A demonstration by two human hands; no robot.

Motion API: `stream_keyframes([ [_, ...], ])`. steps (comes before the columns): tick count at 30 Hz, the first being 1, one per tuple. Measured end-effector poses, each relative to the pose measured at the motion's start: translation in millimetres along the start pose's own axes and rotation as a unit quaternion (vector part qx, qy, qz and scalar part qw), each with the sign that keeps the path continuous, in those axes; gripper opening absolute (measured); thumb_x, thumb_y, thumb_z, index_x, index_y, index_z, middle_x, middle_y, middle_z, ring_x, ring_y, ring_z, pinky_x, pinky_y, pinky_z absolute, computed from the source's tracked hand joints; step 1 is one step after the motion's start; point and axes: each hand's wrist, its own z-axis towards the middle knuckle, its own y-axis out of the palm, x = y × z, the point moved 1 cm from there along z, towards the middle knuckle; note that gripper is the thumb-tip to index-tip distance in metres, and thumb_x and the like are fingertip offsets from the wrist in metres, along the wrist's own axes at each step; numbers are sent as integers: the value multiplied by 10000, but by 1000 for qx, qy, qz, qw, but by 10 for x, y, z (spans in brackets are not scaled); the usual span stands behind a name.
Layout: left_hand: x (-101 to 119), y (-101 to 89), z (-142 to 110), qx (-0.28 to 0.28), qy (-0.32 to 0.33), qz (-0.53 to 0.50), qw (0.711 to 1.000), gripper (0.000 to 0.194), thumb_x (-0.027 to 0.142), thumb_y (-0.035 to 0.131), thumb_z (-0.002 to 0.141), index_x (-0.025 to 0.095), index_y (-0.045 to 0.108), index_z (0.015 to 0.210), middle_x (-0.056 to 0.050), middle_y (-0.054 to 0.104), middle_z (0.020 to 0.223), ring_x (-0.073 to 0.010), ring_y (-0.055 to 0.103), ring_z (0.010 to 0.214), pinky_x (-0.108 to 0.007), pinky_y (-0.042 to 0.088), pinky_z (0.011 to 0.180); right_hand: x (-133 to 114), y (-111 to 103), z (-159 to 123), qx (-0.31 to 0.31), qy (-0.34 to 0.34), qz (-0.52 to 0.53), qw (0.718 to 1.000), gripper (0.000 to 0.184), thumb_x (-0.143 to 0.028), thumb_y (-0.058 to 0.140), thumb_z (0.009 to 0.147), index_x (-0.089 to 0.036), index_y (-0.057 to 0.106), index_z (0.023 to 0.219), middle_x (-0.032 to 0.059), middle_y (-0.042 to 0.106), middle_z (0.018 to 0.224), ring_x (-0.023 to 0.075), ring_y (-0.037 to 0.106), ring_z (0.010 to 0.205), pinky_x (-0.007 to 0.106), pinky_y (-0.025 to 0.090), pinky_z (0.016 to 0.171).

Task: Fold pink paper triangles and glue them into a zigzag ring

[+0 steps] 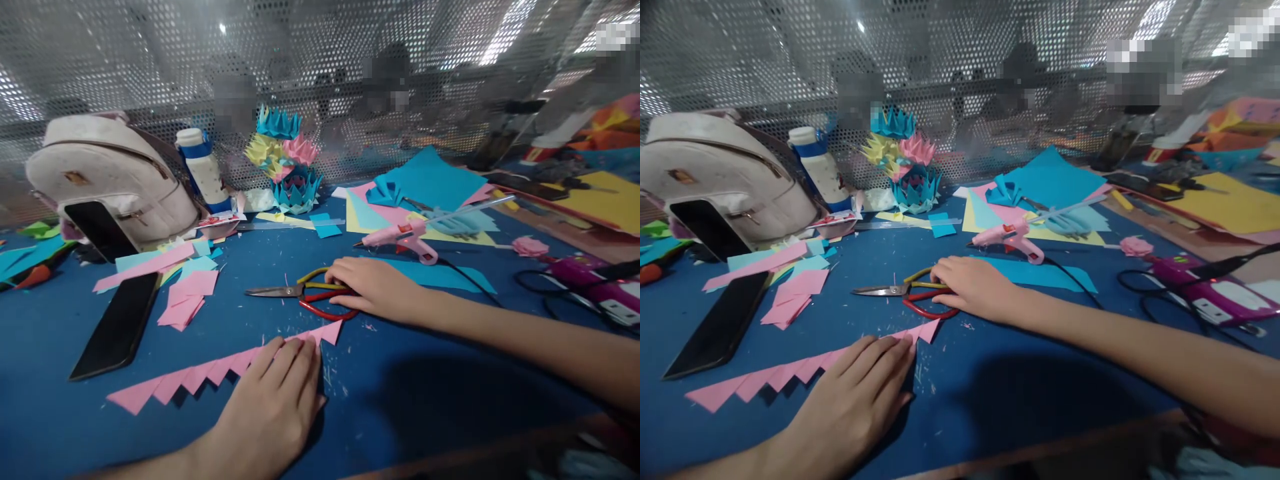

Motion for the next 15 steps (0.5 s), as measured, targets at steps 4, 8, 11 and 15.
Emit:
stream_keyframes([
  [4, -18, 6, 14, 14, 1, -4, 1000, 361, 239, 398, 1036, 72, 687, 1172, -113, 743, 1140, -268, 662, 1016, -418, 461, 936, 26, -59, 110, -41, 7, -5, 999, 176, -342, 629, 937, -182, 560, 910, 51, 646, 890, 180, 578, 720, 278, 327, 584],
  [8, -29, -2, 17, 20, 6, -9, 1000, 346, 230, 417, 1025, 71, 693, 1162, -120, 744, 1130, -264, 667, 1001, -412, 483, 925, 0, -147, 157, -50, 37, -23, 998, 175, -351, 571, 973, -188, 512, 950, 32, 656, 781, 174, 571, 615, 280, 258, 521],
  [11, -27, -9, 4, 14, 10, -9, 1000, 344, 226, 422, 1021, 61, 688, 1164, -128, 739, 1135, -270, 665, 1001, -423, 484, 920, -99, -179, 172, -47, 54, -30, 997, 176, -348, 562, 983, -193, 478, 980, 13, 663, 744, 172, 576, 586, 281, 228, 503],
  [15, -28, -13, -8, 4, 18, -11, 1000, 340, 219, 422, 1018, 56, 688, 1152, -146, 735, 1121, -276, 659, 1007, -434, 483, 916, -281, -121, 184, -32, 43, -43, 998, 181, -325, 598, 962, -194, 473, 958, 39, 699, 856, 185, 632, 678, 276, 242, 511],
])
